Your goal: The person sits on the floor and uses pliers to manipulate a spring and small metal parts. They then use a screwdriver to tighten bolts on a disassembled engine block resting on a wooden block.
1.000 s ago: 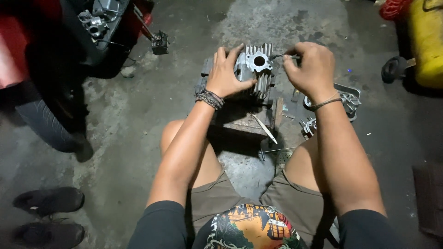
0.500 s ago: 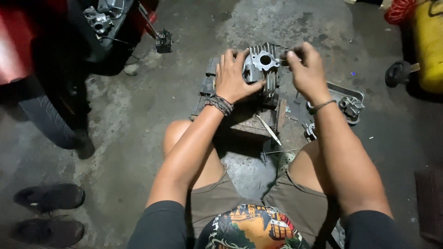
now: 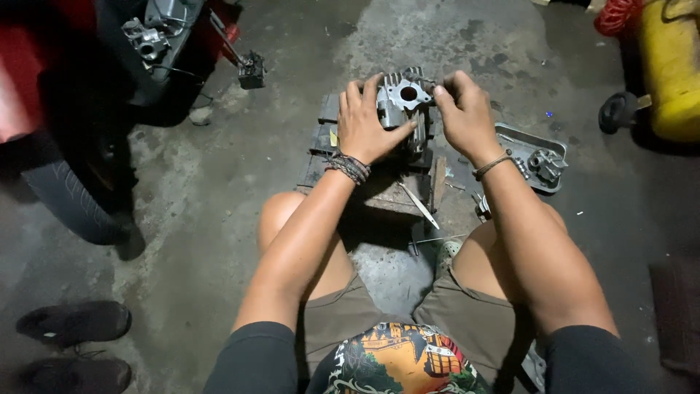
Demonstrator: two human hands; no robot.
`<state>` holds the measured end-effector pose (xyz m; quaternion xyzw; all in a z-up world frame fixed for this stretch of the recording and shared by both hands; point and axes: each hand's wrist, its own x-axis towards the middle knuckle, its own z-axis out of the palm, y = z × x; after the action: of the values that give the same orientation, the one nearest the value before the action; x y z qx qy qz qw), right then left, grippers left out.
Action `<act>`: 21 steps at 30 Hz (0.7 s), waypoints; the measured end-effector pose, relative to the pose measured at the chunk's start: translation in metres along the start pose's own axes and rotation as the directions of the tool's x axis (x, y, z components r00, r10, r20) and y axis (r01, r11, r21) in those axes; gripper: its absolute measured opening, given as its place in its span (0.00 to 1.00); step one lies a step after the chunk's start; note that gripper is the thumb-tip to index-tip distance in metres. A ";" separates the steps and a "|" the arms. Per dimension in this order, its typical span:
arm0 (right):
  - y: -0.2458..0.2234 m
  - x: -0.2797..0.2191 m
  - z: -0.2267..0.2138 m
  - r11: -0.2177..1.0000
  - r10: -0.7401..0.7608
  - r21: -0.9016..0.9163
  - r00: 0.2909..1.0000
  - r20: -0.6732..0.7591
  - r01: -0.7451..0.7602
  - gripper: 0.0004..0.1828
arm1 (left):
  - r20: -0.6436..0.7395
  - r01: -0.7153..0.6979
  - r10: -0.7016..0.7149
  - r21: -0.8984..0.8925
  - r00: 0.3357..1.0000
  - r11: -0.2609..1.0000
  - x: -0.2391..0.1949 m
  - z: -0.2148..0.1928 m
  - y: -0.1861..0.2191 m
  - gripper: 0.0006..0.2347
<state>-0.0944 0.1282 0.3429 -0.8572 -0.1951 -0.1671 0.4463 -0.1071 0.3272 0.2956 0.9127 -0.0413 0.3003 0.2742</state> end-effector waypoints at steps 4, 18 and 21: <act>-0.012 -0.007 -0.015 0.995 -0.019 -0.096 0.999 0.033 0.022 0.08 | 0.055 0.046 -0.040 -0.103 0.998 0.994 -0.004 -0.006 0.006 0.40; -0.018 0.006 -0.010 0.619 -0.563 -0.656 0.826 0.011 0.431 0.13 | 0.039 -0.017 0.017 -0.023 0.999 1.000 -0.023 -0.015 0.008 0.46; -0.002 0.004 -0.002 0.677 -0.535 -0.564 0.842 0.065 0.473 0.14 | 0.054 -0.002 0.003 -0.013 0.999 1.000 -0.022 -0.012 0.007 0.46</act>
<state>-0.0923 0.1281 0.3470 -0.8515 -0.3421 -0.3783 0.1214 -0.1331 0.3254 0.2939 0.9185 -0.0518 0.2757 0.2786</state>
